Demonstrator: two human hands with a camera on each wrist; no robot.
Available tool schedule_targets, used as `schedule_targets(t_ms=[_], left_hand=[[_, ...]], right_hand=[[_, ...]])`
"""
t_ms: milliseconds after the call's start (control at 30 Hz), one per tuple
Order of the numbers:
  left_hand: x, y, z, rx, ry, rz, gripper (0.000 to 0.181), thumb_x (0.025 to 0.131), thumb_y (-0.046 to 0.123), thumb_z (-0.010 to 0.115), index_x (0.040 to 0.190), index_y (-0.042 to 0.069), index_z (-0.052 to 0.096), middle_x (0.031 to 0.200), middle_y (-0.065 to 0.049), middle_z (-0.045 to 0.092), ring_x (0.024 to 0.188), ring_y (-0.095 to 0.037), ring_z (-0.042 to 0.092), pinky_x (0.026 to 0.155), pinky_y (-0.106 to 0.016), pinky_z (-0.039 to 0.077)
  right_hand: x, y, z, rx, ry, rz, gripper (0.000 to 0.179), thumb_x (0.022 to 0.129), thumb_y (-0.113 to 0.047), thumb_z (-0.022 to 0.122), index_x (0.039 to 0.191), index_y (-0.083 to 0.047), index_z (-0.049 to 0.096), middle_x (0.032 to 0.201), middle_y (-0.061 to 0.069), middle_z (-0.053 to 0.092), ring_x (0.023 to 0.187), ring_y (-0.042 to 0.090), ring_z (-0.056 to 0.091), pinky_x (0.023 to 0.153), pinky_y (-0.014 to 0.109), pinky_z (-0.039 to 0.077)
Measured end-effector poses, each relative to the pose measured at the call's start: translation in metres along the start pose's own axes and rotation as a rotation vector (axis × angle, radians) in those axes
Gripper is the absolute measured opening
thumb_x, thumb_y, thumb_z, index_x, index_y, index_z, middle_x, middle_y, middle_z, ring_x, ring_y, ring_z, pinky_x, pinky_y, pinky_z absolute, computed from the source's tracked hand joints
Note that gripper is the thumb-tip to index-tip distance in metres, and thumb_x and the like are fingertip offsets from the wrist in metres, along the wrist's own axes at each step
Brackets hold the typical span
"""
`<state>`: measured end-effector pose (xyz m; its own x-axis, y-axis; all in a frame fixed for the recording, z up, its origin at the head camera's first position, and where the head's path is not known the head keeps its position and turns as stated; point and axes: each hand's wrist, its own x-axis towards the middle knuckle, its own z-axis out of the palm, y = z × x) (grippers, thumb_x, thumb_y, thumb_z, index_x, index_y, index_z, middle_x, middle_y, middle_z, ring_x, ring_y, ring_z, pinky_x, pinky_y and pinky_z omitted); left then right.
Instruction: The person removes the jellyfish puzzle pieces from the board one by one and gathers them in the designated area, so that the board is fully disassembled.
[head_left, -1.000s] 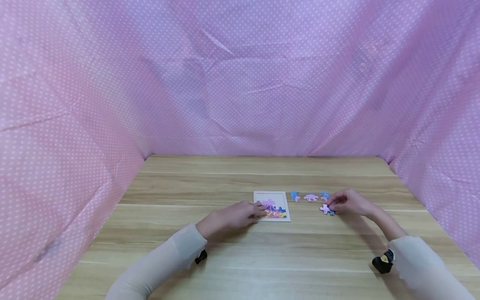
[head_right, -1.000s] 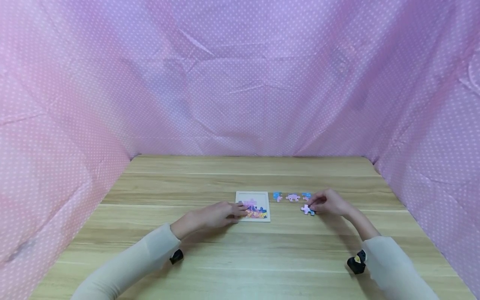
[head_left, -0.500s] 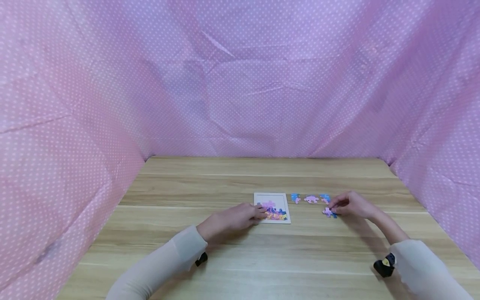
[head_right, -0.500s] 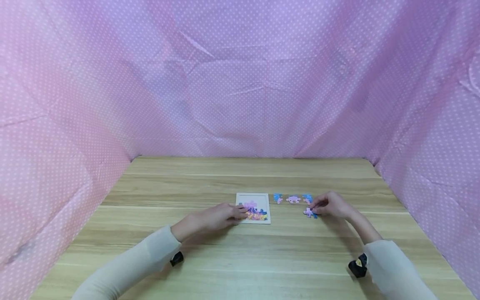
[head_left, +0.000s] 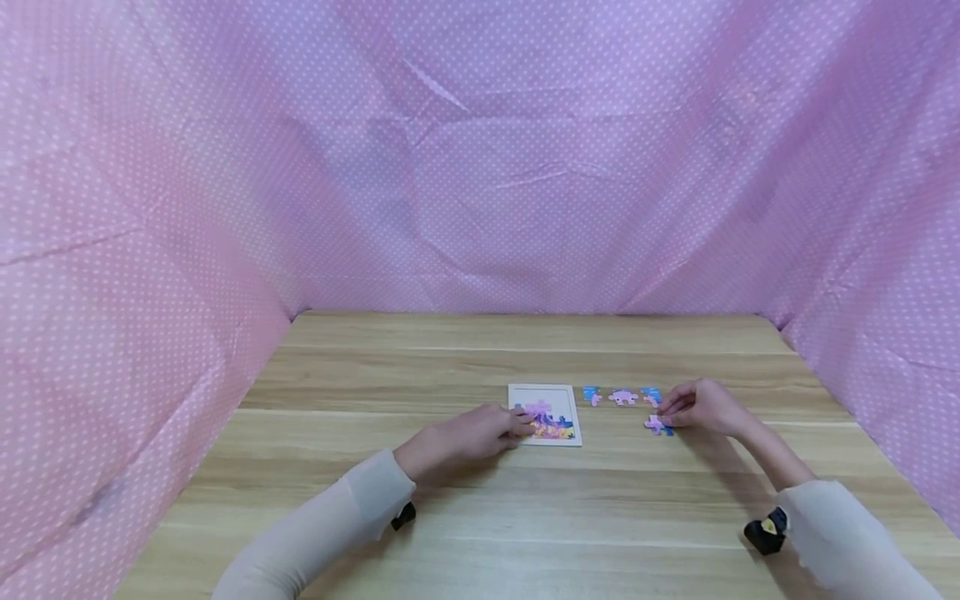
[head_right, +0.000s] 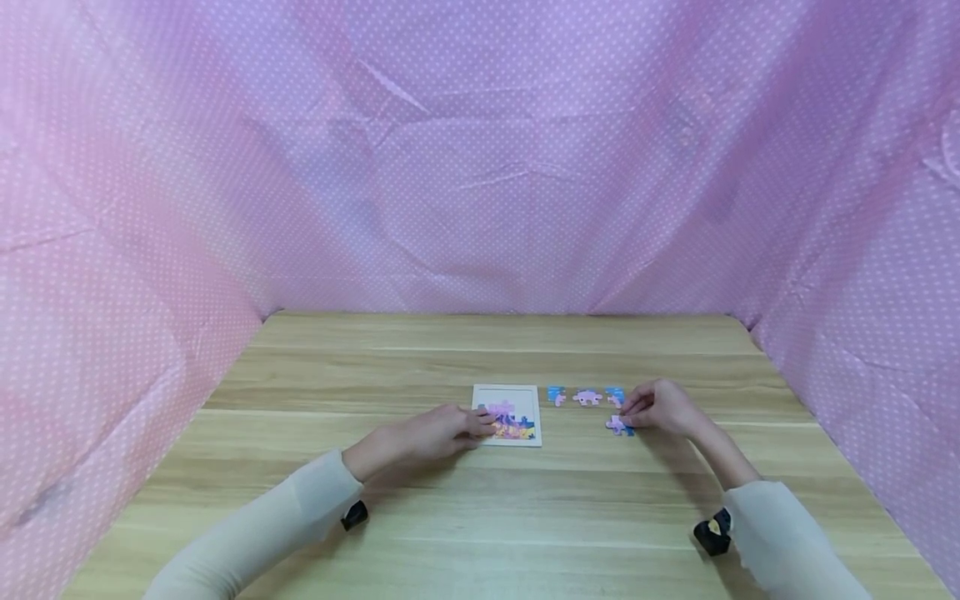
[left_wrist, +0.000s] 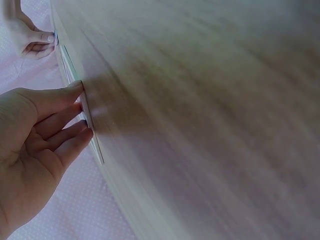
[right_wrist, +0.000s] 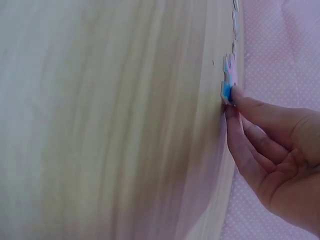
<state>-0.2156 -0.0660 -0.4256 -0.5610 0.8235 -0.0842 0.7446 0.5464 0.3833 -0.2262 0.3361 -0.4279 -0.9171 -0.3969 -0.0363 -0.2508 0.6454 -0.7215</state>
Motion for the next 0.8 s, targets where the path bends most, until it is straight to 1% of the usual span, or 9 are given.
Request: schedule_targets(t_ms=[167, 300, 367, 567, 700, 800], left_hand=[[0.001, 0.001, -0.001, -0.019, -0.004, -0.021, 0.036, 0.106, 0.013, 0.054, 0.142, 0.012, 0.059, 0.150, -0.006, 0.053, 0.145, -0.020, 0.046, 0.119, -0.035, 0.039], [0.001, 0.002, 0.000, -0.012, -0.003, -0.033, 0.036, 0.107, 0.013, 0.053, 0.142, 0.013, 0.059, 0.150, -0.004, 0.053, 0.145, -0.019, 0.046, 0.120, -0.034, 0.038], [0.001, 0.002, 0.000, -0.011, -0.003, -0.035, 0.035, 0.107, 0.013, 0.052, 0.142, 0.013, 0.060, 0.150, -0.004, 0.054, 0.145, -0.018, 0.045, 0.120, -0.033, 0.038], [0.001, 0.001, 0.002, -0.020, -0.003, -0.038, 0.037, 0.108, 0.014, 0.051, 0.144, 0.014, 0.058, 0.151, -0.005, 0.053, 0.146, -0.020, 0.045, 0.120, -0.034, 0.038], [0.001, 0.001, 0.001, -0.023, -0.001, -0.031, 0.037, 0.107, 0.014, 0.052, 0.144, 0.014, 0.058, 0.151, -0.006, 0.053, 0.145, -0.020, 0.045, 0.120, -0.035, 0.039], [0.001, 0.001, 0.001, -0.025, 0.002, -0.020, 0.036, 0.107, 0.014, 0.052, 0.143, 0.012, 0.058, 0.150, -0.006, 0.053, 0.145, -0.021, 0.046, 0.120, -0.035, 0.039]], right_hand=[[0.000, -0.004, 0.000, -0.045, 0.016, 0.005, 0.017, 0.079, 0.004, 0.082, 0.090, 0.013, 0.072, 0.084, 0.020, 0.076, 0.070, 0.004, 0.068, 0.063, 0.017, 0.057], [0.000, -0.006, 0.000, -0.058, 0.014, 0.007, 0.016, 0.080, 0.003, 0.082, 0.089, 0.012, 0.073, 0.082, 0.018, 0.076, 0.070, 0.002, 0.067, 0.062, 0.017, 0.056], [-0.001, -0.007, -0.001, -0.070, 0.028, 0.001, 0.016, 0.081, 0.001, 0.082, 0.090, 0.011, 0.073, 0.083, 0.017, 0.076, 0.070, 0.000, 0.065, 0.063, 0.017, 0.055], [0.001, -0.010, -0.006, -0.073, 0.096, -0.027, 0.014, 0.086, -0.001, 0.076, 0.095, 0.009, 0.074, 0.084, 0.015, 0.076, 0.071, -0.003, 0.064, 0.065, 0.017, 0.054], [0.007, -0.014, -0.007, -0.083, 0.093, -0.032, 0.016, 0.091, -0.004, 0.073, 0.101, 0.009, 0.073, 0.088, 0.014, 0.076, 0.076, -0.003, 0.064, 0.068, 0.017, 0.054], [0.013, -0.018, -0.004, -0.083, 0.091, -0.022, 0.017, 0.092, -0.006, 0.072, 0.103, 0.008, 0.074, 0.091, 0.014, 0.076, 0.078, -0.002, 0.064, 0.068, 0.017, 0.054]])
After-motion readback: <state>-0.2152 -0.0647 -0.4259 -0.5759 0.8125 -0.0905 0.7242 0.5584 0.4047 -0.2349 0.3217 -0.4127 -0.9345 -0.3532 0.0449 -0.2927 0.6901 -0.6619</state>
